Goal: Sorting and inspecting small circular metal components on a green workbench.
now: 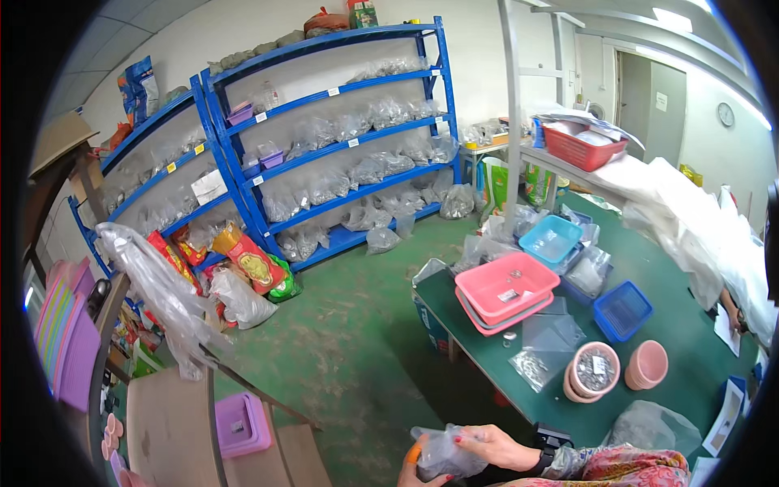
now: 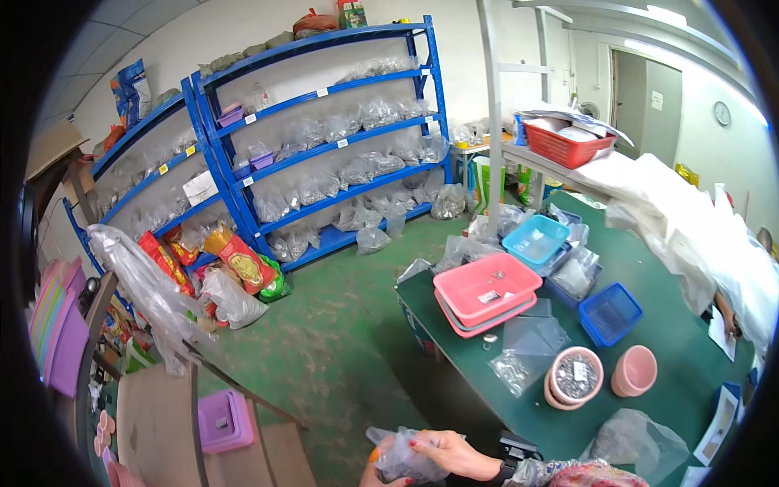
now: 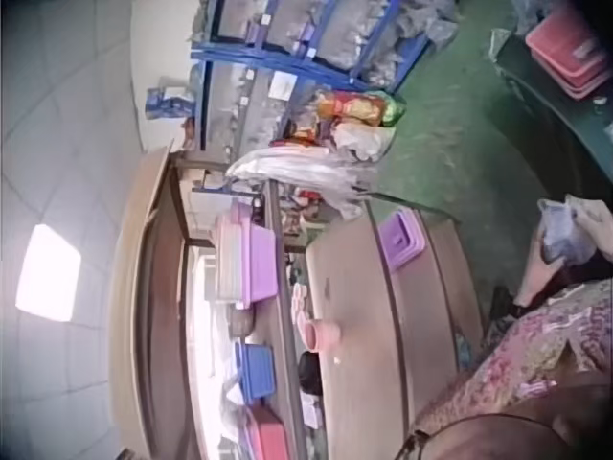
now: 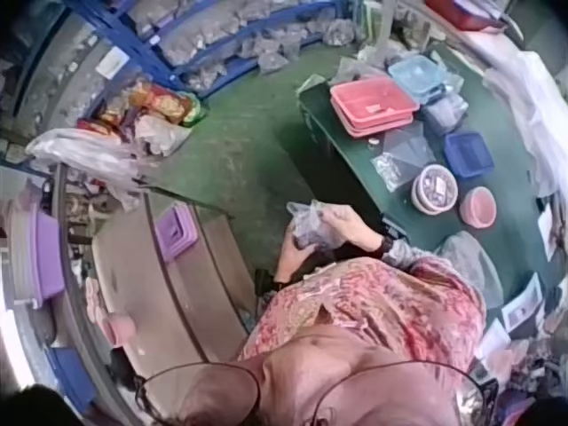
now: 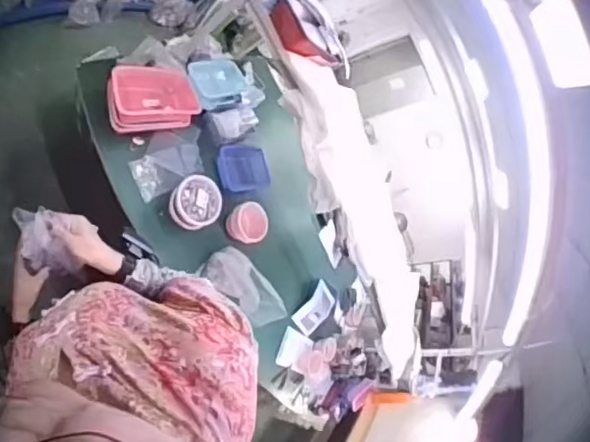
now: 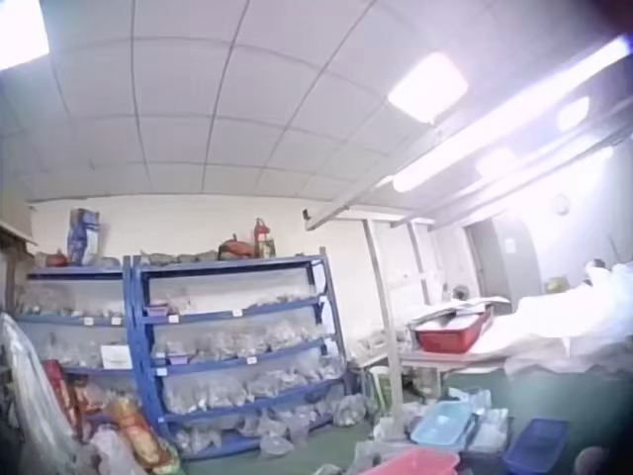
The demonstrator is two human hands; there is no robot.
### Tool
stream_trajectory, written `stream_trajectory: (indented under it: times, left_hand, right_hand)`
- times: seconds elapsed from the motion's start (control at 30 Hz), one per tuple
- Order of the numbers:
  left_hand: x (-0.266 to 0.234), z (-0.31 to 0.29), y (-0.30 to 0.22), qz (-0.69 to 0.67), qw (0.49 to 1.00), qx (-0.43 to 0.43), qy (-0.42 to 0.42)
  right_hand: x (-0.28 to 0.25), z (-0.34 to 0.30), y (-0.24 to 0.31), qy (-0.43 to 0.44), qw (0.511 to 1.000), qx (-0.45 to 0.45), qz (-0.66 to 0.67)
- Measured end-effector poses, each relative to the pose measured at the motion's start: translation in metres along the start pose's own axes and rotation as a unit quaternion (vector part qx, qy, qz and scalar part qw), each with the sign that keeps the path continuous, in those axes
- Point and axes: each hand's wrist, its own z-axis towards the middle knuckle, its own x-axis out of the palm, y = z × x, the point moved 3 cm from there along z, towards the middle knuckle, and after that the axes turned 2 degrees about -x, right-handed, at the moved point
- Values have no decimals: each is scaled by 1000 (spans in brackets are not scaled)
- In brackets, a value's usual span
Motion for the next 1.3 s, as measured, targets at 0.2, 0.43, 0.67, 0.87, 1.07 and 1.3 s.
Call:
stream_trajectory:
  times: [0.2,0.43,0.67,0.87,1.07,1.3]
  left_hand:
    - [-91,82,24,24,994,-86,-69]
    - [-191,194,-54,37,932,-352,-75]
    - [-322,300,9,-133,930,51,-338]
    - [-474,429,66,-139,929,-95,-329]
    - [-527,634,55,-238,899,-210,-302]
    - [-523,864,103,-305,913,-225,-148]
  right_hand:
    - [27,158,32,159,955,-96,-233]
    - [47,349,57,236,931,-144,-236]
    - [22,524,92,149,975,-69,-148]
    - [-52,636,124,-17,995,-11,-96]
    - [-149,712,197,-319,944,-78,16]
    - [-282,810,296,-404,891,-190,87]
